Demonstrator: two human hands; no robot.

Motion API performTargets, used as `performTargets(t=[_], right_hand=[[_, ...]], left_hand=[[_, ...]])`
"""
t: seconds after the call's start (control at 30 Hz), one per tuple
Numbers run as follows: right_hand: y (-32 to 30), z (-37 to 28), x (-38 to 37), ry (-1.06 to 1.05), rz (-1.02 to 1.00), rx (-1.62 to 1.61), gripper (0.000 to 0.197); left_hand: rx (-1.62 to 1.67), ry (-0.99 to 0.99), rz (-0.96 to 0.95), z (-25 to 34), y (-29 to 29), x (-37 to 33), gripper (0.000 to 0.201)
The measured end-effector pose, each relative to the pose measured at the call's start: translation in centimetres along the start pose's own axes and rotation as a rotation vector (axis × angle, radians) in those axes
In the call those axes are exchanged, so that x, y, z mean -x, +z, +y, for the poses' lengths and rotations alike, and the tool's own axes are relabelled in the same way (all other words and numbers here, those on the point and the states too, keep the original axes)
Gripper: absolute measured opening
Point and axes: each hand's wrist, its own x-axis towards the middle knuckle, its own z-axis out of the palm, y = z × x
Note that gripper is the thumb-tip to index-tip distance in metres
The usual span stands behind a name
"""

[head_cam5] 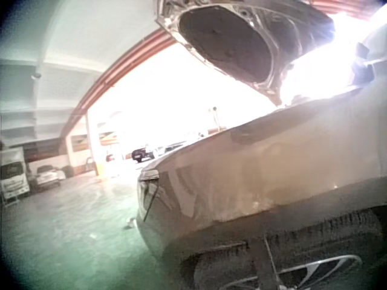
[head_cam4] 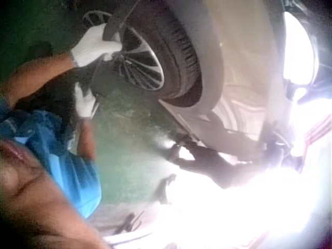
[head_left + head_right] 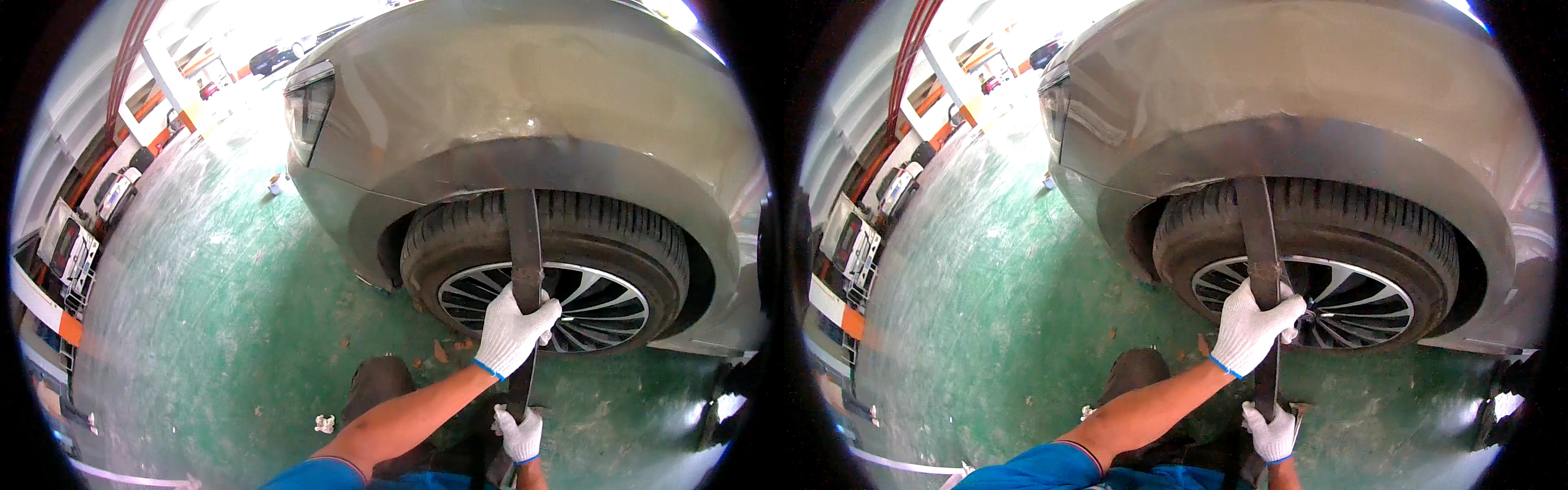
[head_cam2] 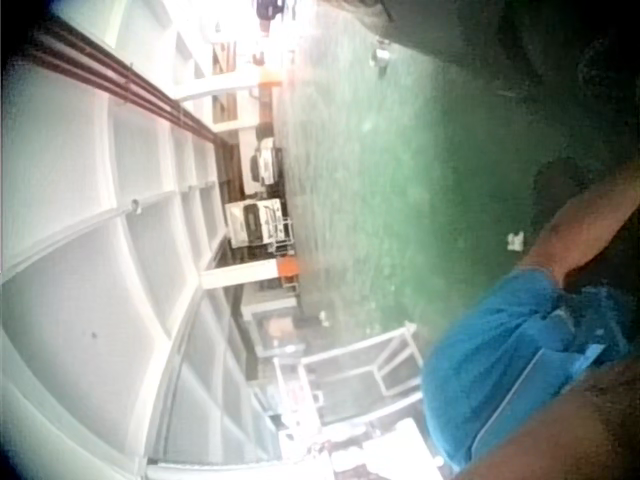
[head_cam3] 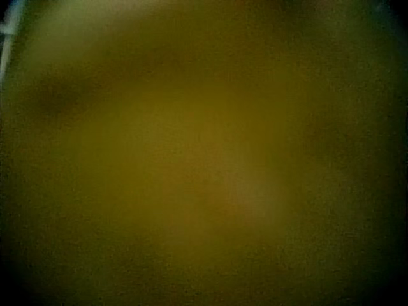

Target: The person is repairing a dent on the rear wheel arch of a beige car. They use a metal bar inserted into the wheel well to push the panel outward and a hammer to tap the area, repeatedly checking the surface with their hand.

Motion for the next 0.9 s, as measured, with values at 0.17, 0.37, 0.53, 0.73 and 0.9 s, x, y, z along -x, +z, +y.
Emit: performTargets(t=[0.17,0.37,0.53,0.73,0.9], right_hand=[[2.0,0.1,0.5,0.016,-0.002,-0.075,0.026],[2.7,0.7,1.4,-0.007,-0.068,0.06,0.027],[2.6,-1.0,2.2,-0.017,0.009,0.198,0.03],[2.3,-2.7,3.4,-0.083,0.091,0.191,0.028],[1.3,-4.4,3.7,-0.033,0.098,0.308,0.032]], left_hand=[[0.008,-0.002,-0.027,-0.2,-0.8,0.2,0.02],[-0.041,-0.028,-0.051,0.1,-2.0,0.8,0.02],[0.144,-0.057,-0.095,-0.2,-1.9,0.8,0.023],[-0.123,0.049,-0.096,3.0,-0.6,1.0,0.027],[-0.193,0.069,-0.024,6.0,-0.3,-0.8,0.032]])
